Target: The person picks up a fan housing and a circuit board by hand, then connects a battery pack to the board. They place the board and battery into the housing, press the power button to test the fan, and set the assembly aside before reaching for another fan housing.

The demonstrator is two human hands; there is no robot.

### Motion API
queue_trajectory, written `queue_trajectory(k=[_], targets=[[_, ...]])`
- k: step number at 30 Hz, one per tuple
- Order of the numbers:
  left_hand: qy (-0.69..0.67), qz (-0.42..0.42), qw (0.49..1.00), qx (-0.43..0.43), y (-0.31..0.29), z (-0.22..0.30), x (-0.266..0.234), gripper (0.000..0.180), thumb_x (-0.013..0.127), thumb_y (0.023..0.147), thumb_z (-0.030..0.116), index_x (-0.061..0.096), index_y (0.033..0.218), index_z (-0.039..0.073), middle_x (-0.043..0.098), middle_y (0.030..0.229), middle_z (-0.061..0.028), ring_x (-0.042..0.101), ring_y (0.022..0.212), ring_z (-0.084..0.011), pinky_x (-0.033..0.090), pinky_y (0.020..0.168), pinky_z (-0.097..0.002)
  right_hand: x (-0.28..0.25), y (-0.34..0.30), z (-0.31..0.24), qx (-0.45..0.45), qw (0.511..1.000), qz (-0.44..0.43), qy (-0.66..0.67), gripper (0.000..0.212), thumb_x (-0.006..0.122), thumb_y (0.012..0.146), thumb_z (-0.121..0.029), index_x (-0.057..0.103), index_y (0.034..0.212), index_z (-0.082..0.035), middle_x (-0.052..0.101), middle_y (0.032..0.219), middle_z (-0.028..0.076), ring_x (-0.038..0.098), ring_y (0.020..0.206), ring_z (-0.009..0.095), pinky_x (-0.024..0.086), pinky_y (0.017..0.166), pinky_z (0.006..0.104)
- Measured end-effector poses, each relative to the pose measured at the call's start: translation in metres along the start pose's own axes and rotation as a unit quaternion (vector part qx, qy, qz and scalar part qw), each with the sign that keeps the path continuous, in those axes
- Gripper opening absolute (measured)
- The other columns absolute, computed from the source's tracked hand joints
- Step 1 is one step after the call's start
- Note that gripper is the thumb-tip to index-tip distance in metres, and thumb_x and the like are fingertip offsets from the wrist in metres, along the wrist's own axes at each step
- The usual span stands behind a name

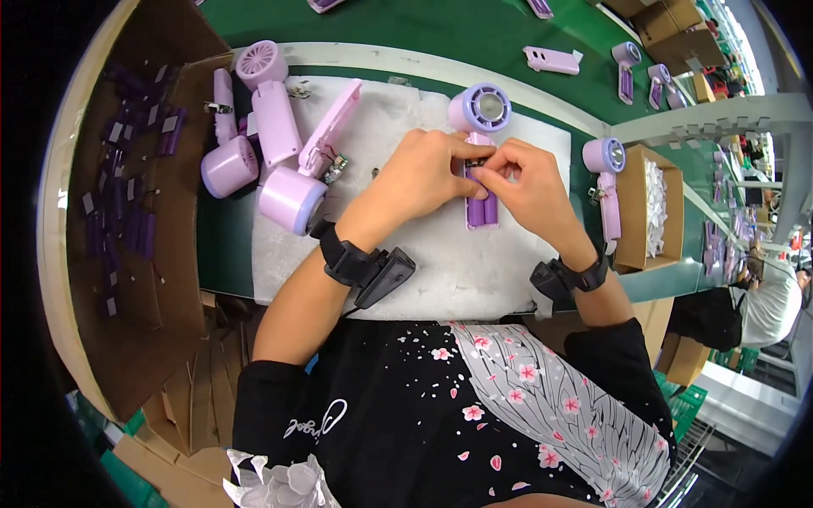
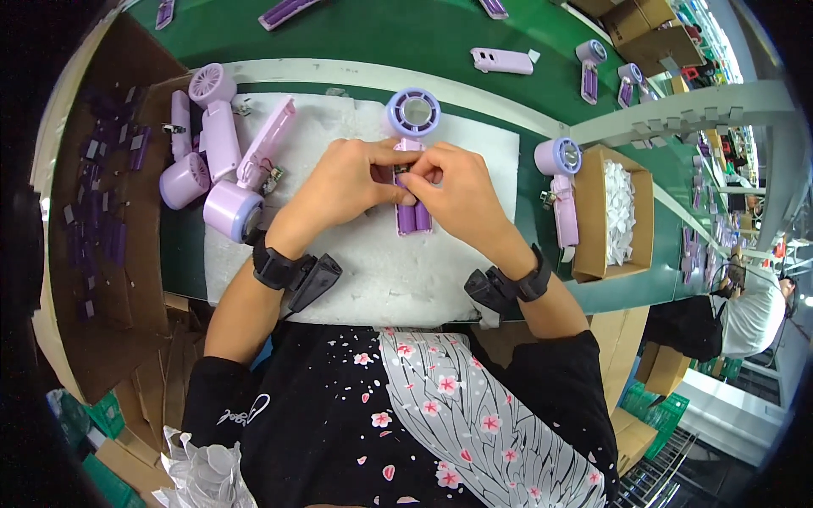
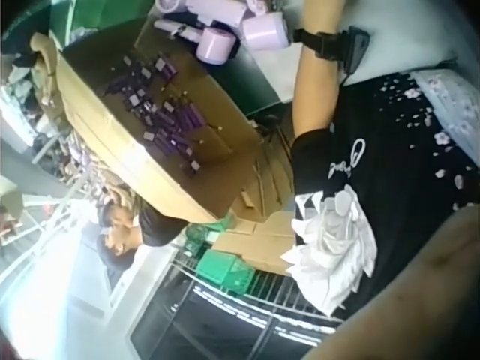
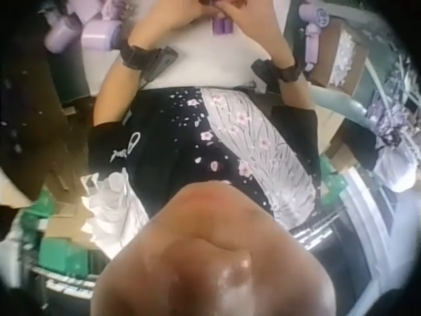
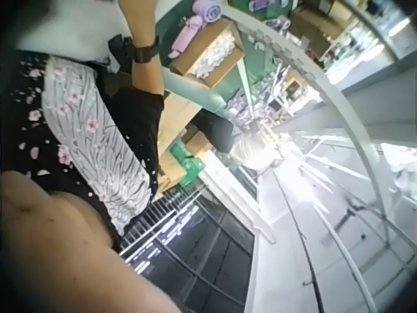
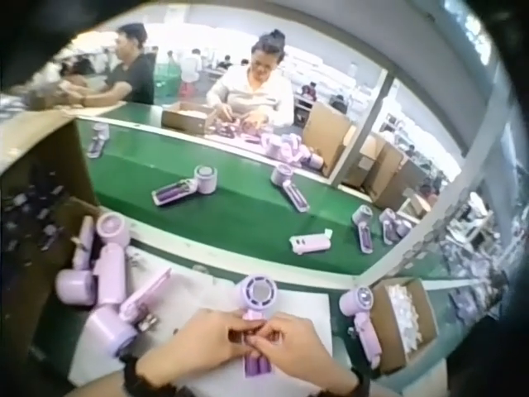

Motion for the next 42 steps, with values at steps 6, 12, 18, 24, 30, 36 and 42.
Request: queue_trajectory(k=[6,12,18,24,30,36,42], targets=[[0.001,0.005,0.998,0.056,0.001,0.007,-0.002,0.050,0.083,0.065,0.012,0.069,0.112,0.004,0.069,0.095,-0.0196,0.065,0.069,-0.0243,0.052,0.070,-0.0348,0.004,-0.024,-0.020,-0.158,0.986,-0.026,-0.048,0.032,0.079,0.073,-0.007,0.064,0.100,0.002,0.060,0.100,0.011,0.060,0.084,0.021,0.048,0.070,0.0289],[0.009,0.061,0.994,0.095,0.005,0.009,0.006,0.043,0.076,0.072,0.008,0.066,0.113,0.003,0.067,0.101,-0.0169,0.065,0.077,-0.0286,0.053,0.074,-0.0366,0.003,-0.024,-0.019,-0.141,0.983,-0.010,-0.113,0.061,0.084,0.065,-0.008,0.054,0.118,-0.001,0.053,0.117,0.015,0.059,0.092,0.025,0.051,0.074,0.0310],[0.109,0.245,0.950,0.158,-0.028,0.056,-0.040,0.036,0.073,0.075,0.009,0.066,0.110,0.005,0.064,0.104,-0.0144,0.063,0.087,-0.0315,0.052,0.080,-0.0383,-0.052,0.042,-0.018,-0.223,0.881,0.253,-0.331,0.052,0.074,0.074,-0.004,0.054,0.121,-0.003,0.054,0.121,0.017,0.059,0.104,0.033,0.052,0.080,0.0359],[0.340,0.283,0.891,-0.103,-0.114,0.043,-0.105,0.050,0.080,0.068,0.013,0.065,0.116,0.010,0.059,0.112,-0.0137,0.057,0.099,-0.0331,0.049,0.086,-0.0397,0.007,0.031,-0.054,-0.216,0.970,-0.014,-0.108,0.043,0.072,0.076,-0.003,0.059,0.118,-0.007,0.055,0.128,0.012,0.059,0.105,0.026,0.050,0.081,0.0335],[0.265,0.317,0.906,-0.096,-0.157,0.003,-0.095,0.056,0.080,0.069,0.011,0.061,0.122,0.010,0.058,0.109,-0.0150,0.055,0.101,-0.0349,0.047,0.087,-0.0418,0.023,0.027,-0.092,-0.289,0.950,0.009,-0.120,0.047,0.073,0.076,-0.005,0.059,0.121,-0.006,0.055,0.130,0.013,0.058,0.107,0.026,0.049,0.082,0.0341],[0.049,0.177,0.982,0.036,-0.141,0.024,-0.080,0.059,0.078,0.072,0.005,0.059,0.127,0.005,0.057,0.126,-0.0170,0.060,0.105,-0.0269,0.051,0.087,-0.0349,0.035,0.002,-0.105,-0.395,0.892,-0.063,-0.210,0.045,0.072,0.079,-0.007,0.059,0.122,-0.004,0.061,0.119,0.014,0.062,0.104,0.025,0.050,0.084,0.0332],[0.018,0.378,0.921,0.097,-0.137,0.014,-0.123,0.046,0.071,0.083,0.003,0.059,0.126,0.002,0.065,0.115,-0.0100,0.062,0.097,-0.0170,0.051,0.082,-0.0282,0.022,0.004,-0.026,-0.098,0.982,-0.154,0.044,0.036,0.068,0.084,-0.008,0.059,0.119,0.000,0.068,0.099,0.012,0.066,0.087,0.019,0.050,0.077,0.0292]])
Point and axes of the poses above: each hand's wrist, its own y-axis towards the middle knuckle, its own x-axis out of the palm, z = x × y, the point moved 9 cm from there along y, towards the middle knuckle
